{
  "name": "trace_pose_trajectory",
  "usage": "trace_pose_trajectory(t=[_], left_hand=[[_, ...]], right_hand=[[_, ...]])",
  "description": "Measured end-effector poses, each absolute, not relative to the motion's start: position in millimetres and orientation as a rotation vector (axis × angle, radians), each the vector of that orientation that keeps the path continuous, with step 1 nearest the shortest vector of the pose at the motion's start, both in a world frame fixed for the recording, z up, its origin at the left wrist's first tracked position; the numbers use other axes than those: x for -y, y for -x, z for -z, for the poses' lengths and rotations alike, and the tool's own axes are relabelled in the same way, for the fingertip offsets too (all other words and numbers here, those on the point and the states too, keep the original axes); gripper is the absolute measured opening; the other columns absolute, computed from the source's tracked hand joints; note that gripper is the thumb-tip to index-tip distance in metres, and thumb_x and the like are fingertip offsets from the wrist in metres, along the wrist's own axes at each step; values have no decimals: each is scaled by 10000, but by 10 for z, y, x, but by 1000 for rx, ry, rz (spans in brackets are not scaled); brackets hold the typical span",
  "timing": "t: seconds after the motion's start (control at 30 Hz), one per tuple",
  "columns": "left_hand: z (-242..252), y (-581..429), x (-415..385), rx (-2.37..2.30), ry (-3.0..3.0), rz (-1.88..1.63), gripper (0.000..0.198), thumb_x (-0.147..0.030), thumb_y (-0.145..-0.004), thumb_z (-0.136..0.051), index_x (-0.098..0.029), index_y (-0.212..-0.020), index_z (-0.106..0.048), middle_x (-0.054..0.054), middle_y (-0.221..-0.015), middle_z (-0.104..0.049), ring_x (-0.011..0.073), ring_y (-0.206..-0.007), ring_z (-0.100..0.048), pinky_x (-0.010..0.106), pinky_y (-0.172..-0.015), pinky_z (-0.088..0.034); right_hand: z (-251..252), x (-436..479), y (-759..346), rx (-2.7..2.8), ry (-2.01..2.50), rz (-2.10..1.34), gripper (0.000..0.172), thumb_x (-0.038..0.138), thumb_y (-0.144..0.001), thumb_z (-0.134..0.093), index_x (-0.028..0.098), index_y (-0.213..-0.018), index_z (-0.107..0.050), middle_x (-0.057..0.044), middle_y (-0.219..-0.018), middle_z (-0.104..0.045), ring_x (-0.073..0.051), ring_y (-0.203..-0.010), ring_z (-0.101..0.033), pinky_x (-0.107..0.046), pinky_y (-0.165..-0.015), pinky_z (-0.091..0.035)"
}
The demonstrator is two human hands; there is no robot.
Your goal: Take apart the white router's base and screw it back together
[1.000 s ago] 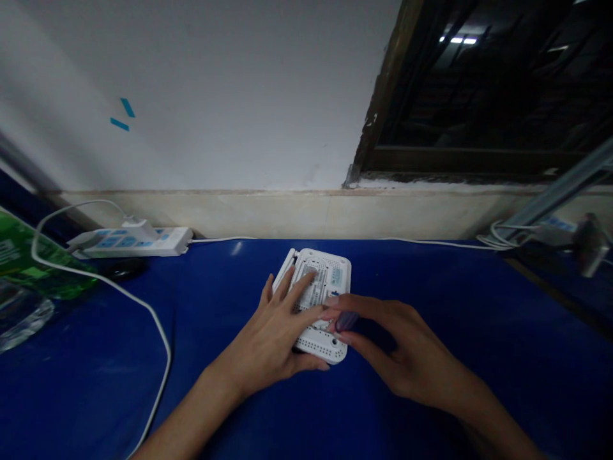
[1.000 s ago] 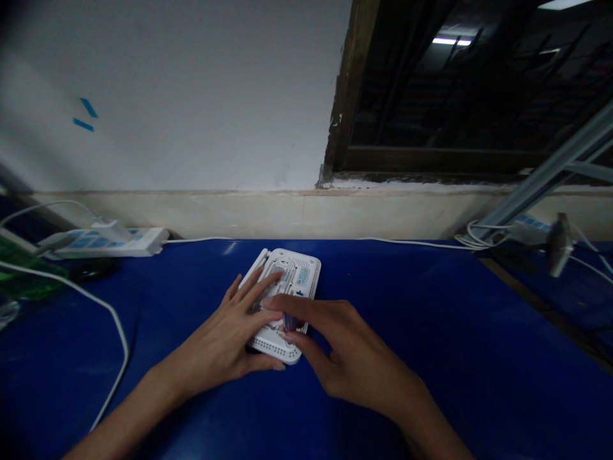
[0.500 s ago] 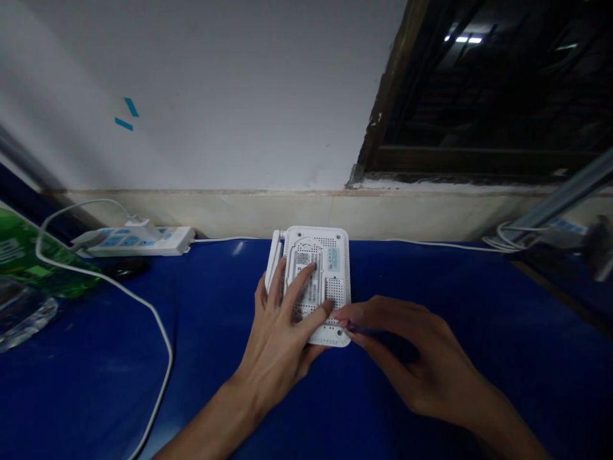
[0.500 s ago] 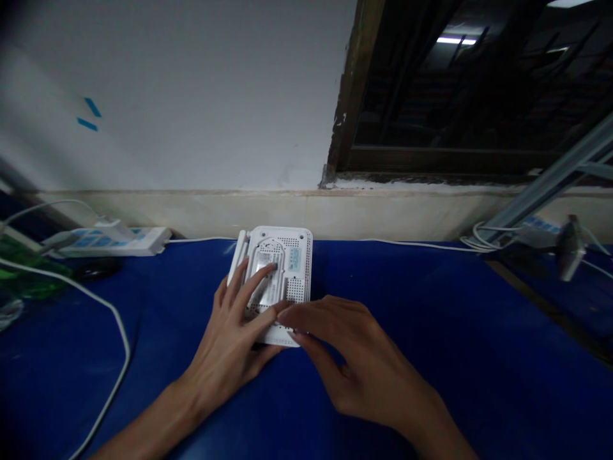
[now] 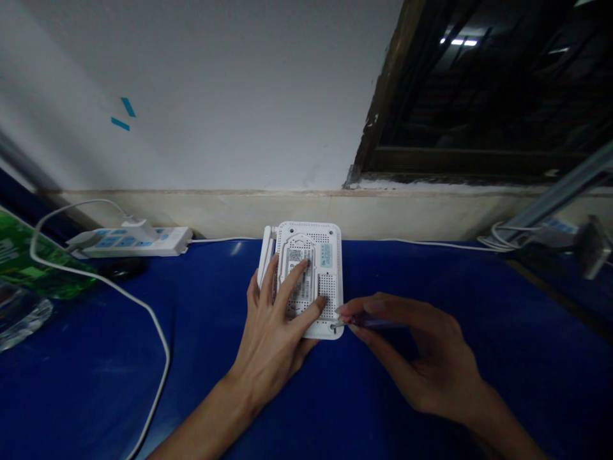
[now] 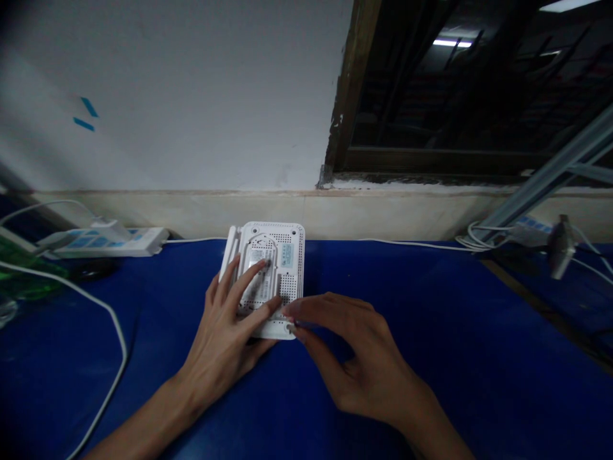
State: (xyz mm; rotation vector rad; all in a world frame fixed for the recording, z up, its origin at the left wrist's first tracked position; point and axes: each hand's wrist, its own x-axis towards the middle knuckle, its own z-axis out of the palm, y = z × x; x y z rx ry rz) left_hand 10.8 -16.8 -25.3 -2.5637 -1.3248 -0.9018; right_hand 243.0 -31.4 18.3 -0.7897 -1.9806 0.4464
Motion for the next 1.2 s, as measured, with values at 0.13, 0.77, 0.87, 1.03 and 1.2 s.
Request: trace_pose_trajectory(t=[0.13, 0.77, 0.87, 1.03, 1.2], left_hand=[[245, -118, 160, 1340, 2573, 924, 409, -327, -884, -742, -309, -1268, -601, 106, -1660, -237, 475, -1526, -128, 752, -1132, -229], [197, -113, 183, 1634, 2707, 724, 670, -434, -731, -881, -306, -1323, -595, 113, -1666, -222, 481, -1493, -226, 722, -1099, -342], [206, -112, 183, 1630, 2710, 732, 659, -443, -744, -869, -302, -1326, -595, 119, -1661, -231, 485, -1492, -225, 725, -1099, -338], [227, -109, 175, 1615, 2715, 737, 679, -442, -744, -866, -315, -1344, -576, 123, -1658, -232, 497, -1488, -224, 741, -1082, -342], [240, -114, 179, 1614, 2711, 700, 691, -452, -760, -853, -332, -1368, -548, 112, -1669, -214, 494, -1501, -194, 735, -1086, -337]], right_hand=[[-172, 303, -2416, 1912, 749, -438, 625, -6, -817, -703, 370, -1301, -582, 32, -1117, -770, -199, -963, -769, -357, -877, -639], [-126, 256, -2411, 2011, 783, -376, 472, 50, -870, -693, 317, -1249, -606, 29, -1129, -772, -163, -997, -755, -318, -951, -586], [-125, 245, -2400, 2069, 821, -334, 413, 83, -883, -695, 289, -1232, -621, 11, -1127, -779, -173, -1001, -755, -321, -942, -592], [-133, 232, -2375, 2146, 885, -342, 357, 123, -923, -656, 283, -1241, -620, -1, -1135, -778, -164, -984, -757, -293, -906, -605], [-64, 159, -2303, 2079, 947, -389, 510, 184, -938, -672, 327, -1399, -507, 4, -1135, -765, -159, -987, -751, -282, -893, -606]])
